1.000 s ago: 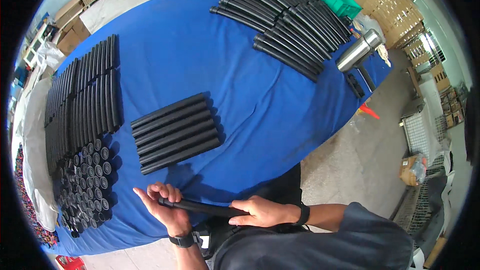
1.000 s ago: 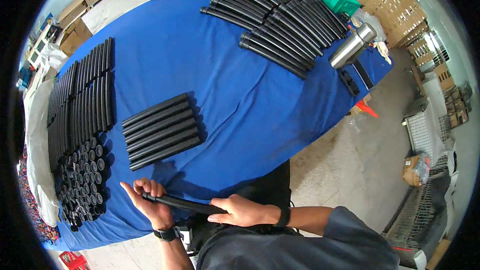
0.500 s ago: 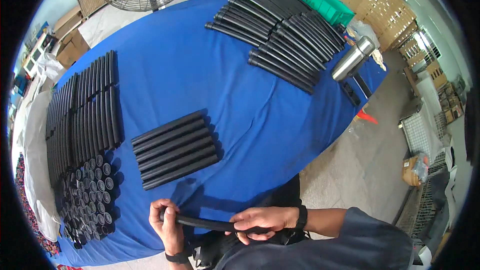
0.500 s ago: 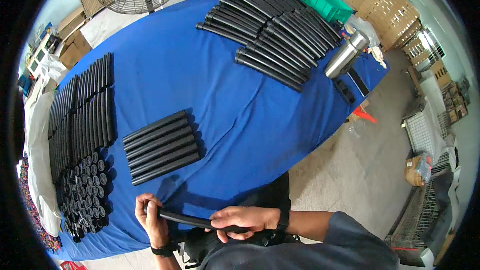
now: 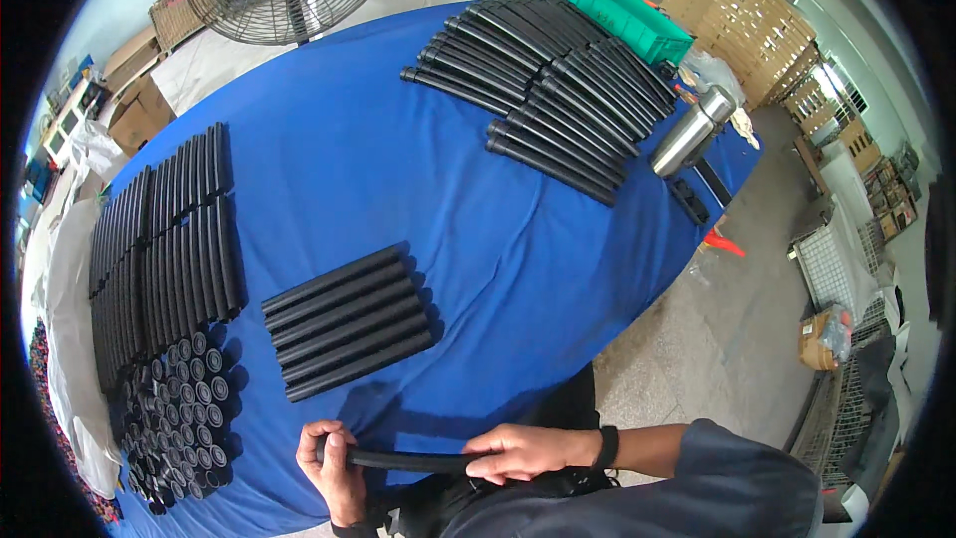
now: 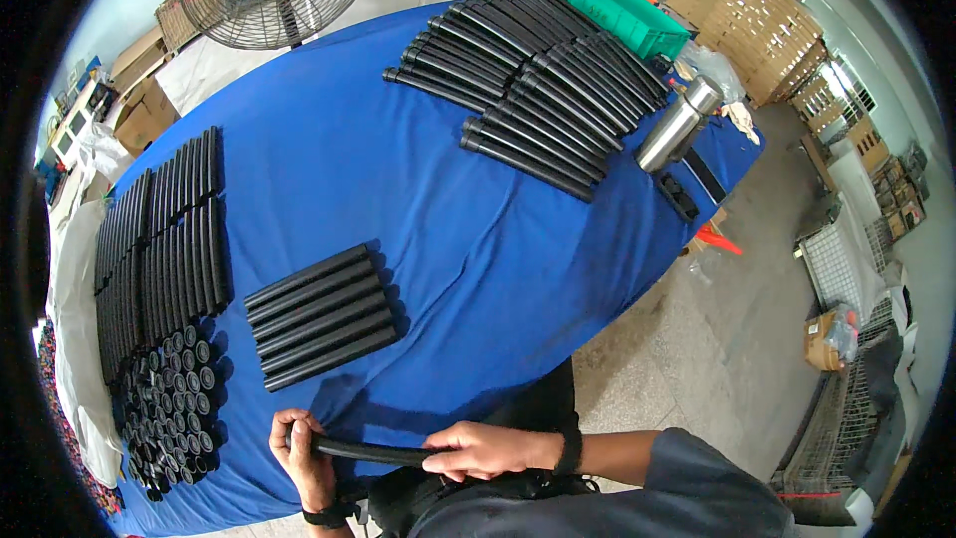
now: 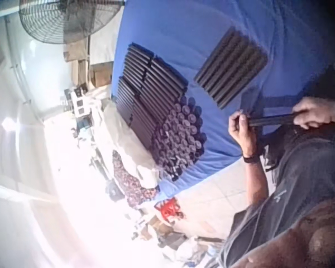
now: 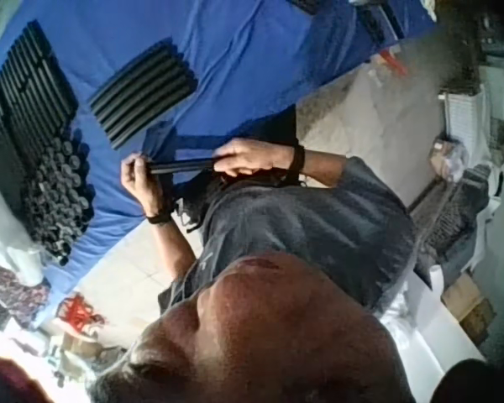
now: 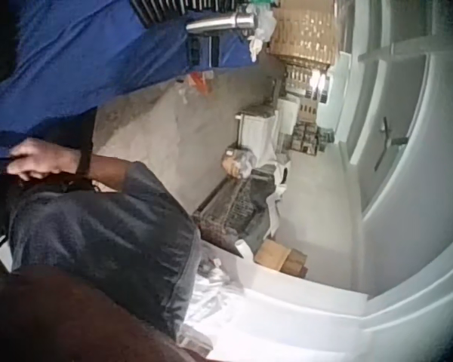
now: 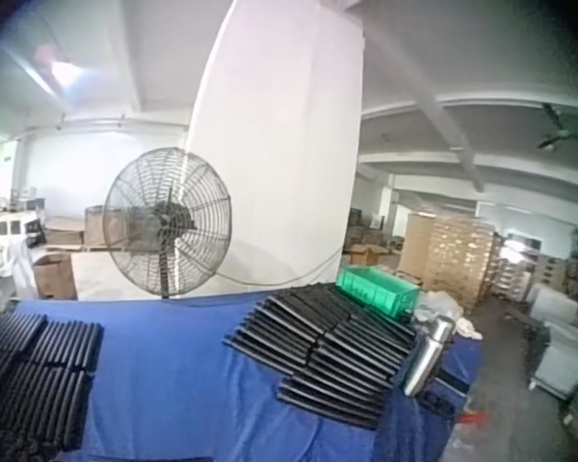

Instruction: The person repeatedly picks up small black cylindrical caps and longer black foam tubes from a blue-covered table. They insert the caps into the ends of the foam tubes and place the assembled units into a growing stack on the right side of the table.

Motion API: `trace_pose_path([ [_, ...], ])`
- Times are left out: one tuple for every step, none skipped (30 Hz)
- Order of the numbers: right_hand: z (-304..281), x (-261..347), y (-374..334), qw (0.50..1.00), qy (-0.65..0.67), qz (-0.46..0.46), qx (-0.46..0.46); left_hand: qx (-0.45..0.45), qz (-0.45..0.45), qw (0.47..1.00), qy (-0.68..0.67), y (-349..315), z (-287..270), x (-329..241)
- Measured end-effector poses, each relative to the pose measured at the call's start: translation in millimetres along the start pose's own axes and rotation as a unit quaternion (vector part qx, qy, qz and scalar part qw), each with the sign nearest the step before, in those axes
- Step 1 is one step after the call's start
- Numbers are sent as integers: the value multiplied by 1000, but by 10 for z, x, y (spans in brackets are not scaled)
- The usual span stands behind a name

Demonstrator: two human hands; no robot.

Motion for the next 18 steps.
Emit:
trace_pose_path([
  [-31,435,-95,898,-282,-306,-143,-7,18,1000,10,9,-13,-10],
  [-85,274,-39,929,-227,-262,-126,-22,16,1000,13,7,-34,-6],
  [-63,267,-35,955,-170,-216,-109,-37,14,999,16,1,-48,-5],
  [-31,282,-60,975,-113,-169,-93,-51,12,999,17,0,-63,-3],
  [-7,293,-87,988,-56,-120,-75,-49,12,999,2,-3,-79,1],
  [-16,276,-118,996,2,-72,-61,-45,11,999,-13,-2,-85,17],
  [44,194,-142,985,174,15,6,-41,11,999,-29,0,-93,34],
  [66,108,-149,972,229,42,42,-29,13,999,-28,5,-90,52],
  [109,45,-137,953,283,69,84,-21,17,999,-24,10,-88,44],
  [57,7,-107,972,221,49,59,-12,20,1000,-21,11,-79,34],
  [16,-16,-80,986,158,29,34,-18,9,999,-31,5,-83,50],
  [1,-32,-42,995,97,8,11,-25,-3,999,-37,8,-38,1],
  [-74,88,-30,994,-38,-85,-63,-31,-14,998,-44,-3,-12,-21],
  [-137,313,-93,943,-166,-251,-140,-40,-14,998,-38,-14,-20,19],
  [-126,389,-117,932,-178,-276,-157,-49,-12,998,-30,-6,-69,59],
  [-99,536,-158,918,-190,-300,-176,-52,-16,998,-35,-11,-117,104],
  [-84,442,-174,969,-94,-187,-134,-47,-10,998,-35,-11,-138,124],
  [-2,323,-189,994,2,-70,-87,-42,-2,998,-36,-9,-150,106],
])
Point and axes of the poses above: each hand's wrist, its own y-axis towards the middle knuckle, its own z-axis out of the palm, x = y × z, the point moved 9 cm from there along y, towards the middle knuckle, and after that the axes turned 2 degrees about -x, right-handed, at the moved point
